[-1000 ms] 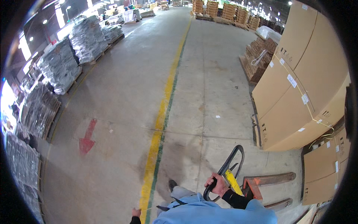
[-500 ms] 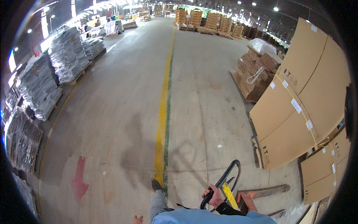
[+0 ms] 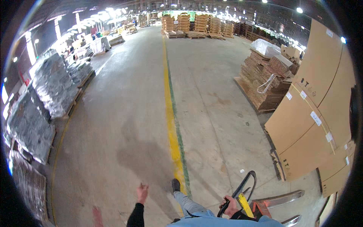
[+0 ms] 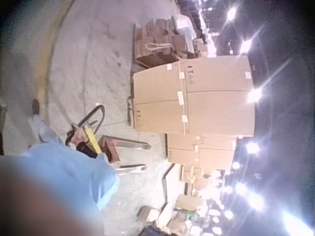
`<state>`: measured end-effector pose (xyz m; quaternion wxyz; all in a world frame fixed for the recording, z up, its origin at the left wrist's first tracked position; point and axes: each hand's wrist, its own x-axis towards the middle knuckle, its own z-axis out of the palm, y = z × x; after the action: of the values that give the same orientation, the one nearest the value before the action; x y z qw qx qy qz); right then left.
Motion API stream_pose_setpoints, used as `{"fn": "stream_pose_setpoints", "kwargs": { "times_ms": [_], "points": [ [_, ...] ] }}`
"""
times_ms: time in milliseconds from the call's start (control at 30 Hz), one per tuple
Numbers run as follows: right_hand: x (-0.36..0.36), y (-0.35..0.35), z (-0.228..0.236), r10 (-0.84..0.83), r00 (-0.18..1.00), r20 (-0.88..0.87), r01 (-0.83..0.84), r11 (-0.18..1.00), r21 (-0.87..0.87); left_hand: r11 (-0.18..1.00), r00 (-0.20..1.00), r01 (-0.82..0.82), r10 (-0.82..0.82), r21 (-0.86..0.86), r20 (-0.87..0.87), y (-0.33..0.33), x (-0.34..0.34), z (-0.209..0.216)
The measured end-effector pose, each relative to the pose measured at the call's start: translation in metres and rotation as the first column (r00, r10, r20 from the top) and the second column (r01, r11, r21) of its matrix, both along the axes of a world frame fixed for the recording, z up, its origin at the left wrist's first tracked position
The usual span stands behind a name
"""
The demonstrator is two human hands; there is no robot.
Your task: The person uses a manual pallet jack to move a stack of cardboard boxes across a warehouse floor. They then walk to a stack of wooden pallets, pick up one pallet by hand, and place it on the floor.
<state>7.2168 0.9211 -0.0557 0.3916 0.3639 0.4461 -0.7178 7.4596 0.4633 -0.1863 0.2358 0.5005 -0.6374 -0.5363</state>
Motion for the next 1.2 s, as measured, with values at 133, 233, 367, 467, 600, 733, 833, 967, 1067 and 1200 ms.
{"fn": "stream_pose_setpoints", "kwargs": {
  "times_ms": [133,233,367,467,600,733,833,967,1067,1200],
  "points": [
    [-0.062,-0.102,-0.037,-0.02,0.999,0.031,0.02,1.0,0.01,0.957,0.912,0.287,-0.288,0.048,0.291,-0.056,0.006,-0.079],
    [-0.1,-0.145,-0.056,-0.092,0.992,0.082,0.085,0.992,0.088,0.777,0.674,0.278,-0.576,0.564,0.462,-0.084,0.013,-0.076],
    [-0.156,-0.217,-0.066,-0.141,0.987,0.079,0.127,0.98,0.152,0.833,0.812,0.026,-0.341,0.553,0.474,-0.162,-0.027,-0.073],
    [-0.201,-0.297,-0.033,-0.189,0.973,0.129,0.166,0.97,0.176,0.833,0.846,-0.053,-0.256,0.551,0.468,-0.242,-0.084,-0.086],
    [-0.261,-0.363,-0.065,-0.207,0.977,0.06,0.185,0.948,0.261,0.824,0.876,-0.068,-0.221,0.562,0.43,-0.365,-0.185,-0.112],
    [-0.325,-0.441,-0.062,-0.27,0.962,0.053,0.239,0.916,0.322,0.842,0.919,-0.079,-0.146,0.534,0.367,-0.517,-0.3,-0.135],
    [-0.363,-0.489,-0.054,-0.268,0.963,-0.037,0.257,0.862,0.437,0.79,0.916,-0.041,-0.215,0.612,0.34,-0.642,-0.406,-0.148],
    [-0.397,-0.54,-0.037,-0.225,0.964,-0.142,0.265,0.857,0.442,0.804,0.927,0.229,-0.352,0.549,0.128,-0.802,-0.549,-0.16],
    [-0.436,-0.595,-0.043,-0.334,0.942,-0.04,0.328,0.884,0.333,0.898,0.952,0.274,-0.304,0.344,0.034,-0.895,-0.663,-0.147],
    [-0.525,-0.701,-0.03,-0.2,0.98,-0.005,0.182,0.881,0.437,0.859,0.975,0.207,-0.221,0.468,-0.026,-0.97,-0.783,-0.155]
  ]
}}
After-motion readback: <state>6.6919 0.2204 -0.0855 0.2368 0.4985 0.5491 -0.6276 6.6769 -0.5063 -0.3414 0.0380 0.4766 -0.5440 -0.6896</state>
